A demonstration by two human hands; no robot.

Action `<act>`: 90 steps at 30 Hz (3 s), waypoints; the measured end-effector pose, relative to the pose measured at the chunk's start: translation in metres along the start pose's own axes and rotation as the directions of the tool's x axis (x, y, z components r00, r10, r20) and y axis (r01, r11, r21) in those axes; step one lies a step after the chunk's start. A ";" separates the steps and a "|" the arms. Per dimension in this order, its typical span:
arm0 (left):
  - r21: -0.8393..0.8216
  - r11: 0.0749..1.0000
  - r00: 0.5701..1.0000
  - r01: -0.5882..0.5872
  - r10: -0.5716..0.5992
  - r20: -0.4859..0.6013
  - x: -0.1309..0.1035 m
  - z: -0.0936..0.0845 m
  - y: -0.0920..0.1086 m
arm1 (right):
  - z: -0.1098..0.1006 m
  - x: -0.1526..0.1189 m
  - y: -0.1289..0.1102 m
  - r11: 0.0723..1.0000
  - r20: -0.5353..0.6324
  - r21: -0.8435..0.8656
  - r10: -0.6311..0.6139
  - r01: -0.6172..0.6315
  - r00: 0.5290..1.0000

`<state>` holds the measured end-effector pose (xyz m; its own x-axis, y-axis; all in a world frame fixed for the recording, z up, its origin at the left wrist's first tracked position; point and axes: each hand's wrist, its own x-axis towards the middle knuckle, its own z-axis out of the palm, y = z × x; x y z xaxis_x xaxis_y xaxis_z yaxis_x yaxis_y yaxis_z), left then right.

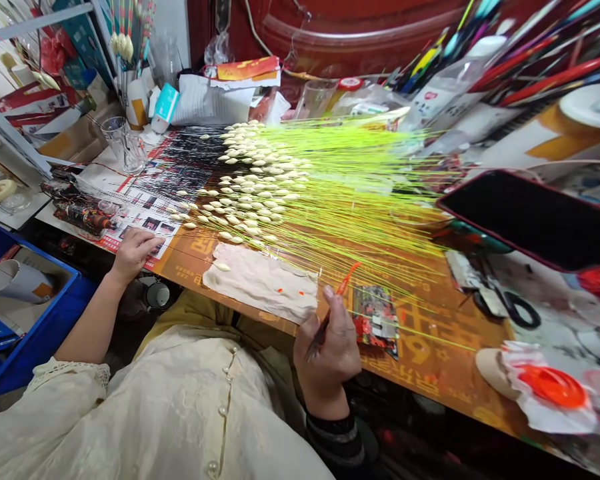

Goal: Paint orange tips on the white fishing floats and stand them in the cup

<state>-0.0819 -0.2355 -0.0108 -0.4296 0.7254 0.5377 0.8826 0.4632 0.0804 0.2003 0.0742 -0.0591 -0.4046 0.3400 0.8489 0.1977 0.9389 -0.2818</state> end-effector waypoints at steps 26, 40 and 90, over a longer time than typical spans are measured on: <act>0.001 0.992 0.989 -0.122 0.122 -0.087 0.000 0.002 0.000 | 0.001 0.000 0.000 1.000 -0.002 0.030 -0.001 0.001 1.000; -0.035 0.993 0.989 -0.115 0.111 -0.100 -0.002 0.002 -0.002 | 0.000 0.002 -0.002 0.999 -0.018 0.048 -0.024 0.025 1.000; -0.118 0.818 0.813 -0.563 0.523 -0.255 0.147 0.105 0.224 | -0.156 0.047 0.151 0.791 -0.188 0.090 0.611 -0.606 0.769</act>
<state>0.0329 0.0287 -0.0015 0.1609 0.7022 0.6935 0.9864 -0.0896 -0.1381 0.3509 0.2239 0.0080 -0.0225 0.8248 0.5649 0.3213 0.5410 -0.7772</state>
